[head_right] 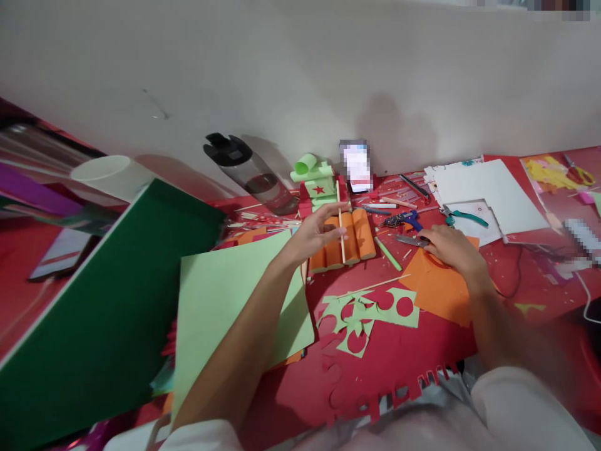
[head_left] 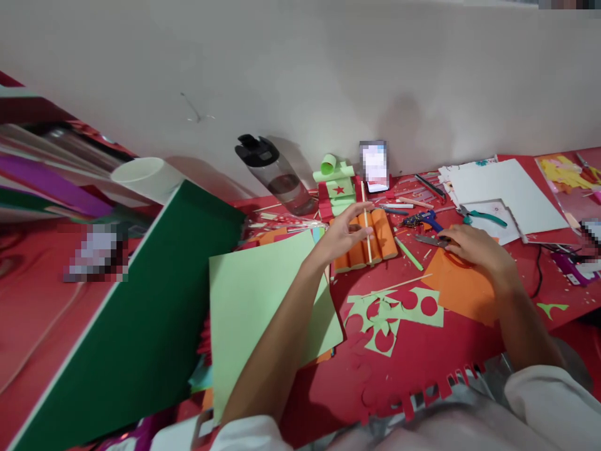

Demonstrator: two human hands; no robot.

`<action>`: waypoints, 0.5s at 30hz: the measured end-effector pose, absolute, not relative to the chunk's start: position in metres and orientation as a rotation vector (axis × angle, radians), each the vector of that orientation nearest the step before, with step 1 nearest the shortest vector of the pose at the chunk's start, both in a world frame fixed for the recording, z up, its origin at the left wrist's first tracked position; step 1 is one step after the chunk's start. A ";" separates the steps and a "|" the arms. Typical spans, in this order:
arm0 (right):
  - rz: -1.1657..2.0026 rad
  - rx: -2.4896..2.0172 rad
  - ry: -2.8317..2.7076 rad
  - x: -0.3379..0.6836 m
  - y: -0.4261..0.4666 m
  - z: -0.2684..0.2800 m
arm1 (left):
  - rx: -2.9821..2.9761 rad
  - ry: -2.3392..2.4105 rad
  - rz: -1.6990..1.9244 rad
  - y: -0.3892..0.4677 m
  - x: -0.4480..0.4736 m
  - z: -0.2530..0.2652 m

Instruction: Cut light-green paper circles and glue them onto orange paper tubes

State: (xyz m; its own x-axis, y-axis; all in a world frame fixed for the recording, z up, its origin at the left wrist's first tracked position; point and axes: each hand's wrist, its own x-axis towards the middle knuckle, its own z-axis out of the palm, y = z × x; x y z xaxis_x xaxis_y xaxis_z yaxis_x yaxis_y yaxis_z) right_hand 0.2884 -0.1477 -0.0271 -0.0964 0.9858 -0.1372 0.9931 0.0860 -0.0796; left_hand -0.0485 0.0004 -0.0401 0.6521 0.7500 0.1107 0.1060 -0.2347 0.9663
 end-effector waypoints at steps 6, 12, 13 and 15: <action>-0.373 2.065 2.338 0.277 -0.168 -0.013 | 1.724 0.711 0.710 0.001 -0.049 -0.040; -0.354 2.099 2.416 0.254 -0.133 -0.010 | 1.724 0.708 0.707 0.002 -0.051 -0.038; -0.337 2.120 2.438 0.253 -0.121 -0.009 | 1.731 0.708 0.711 0.003 -0.052 -0.038; -0.251 2.188 2.439 0.253 -0.093 -0.007 | 1.749 0.709 0.725 0.004 -0.053 -0.038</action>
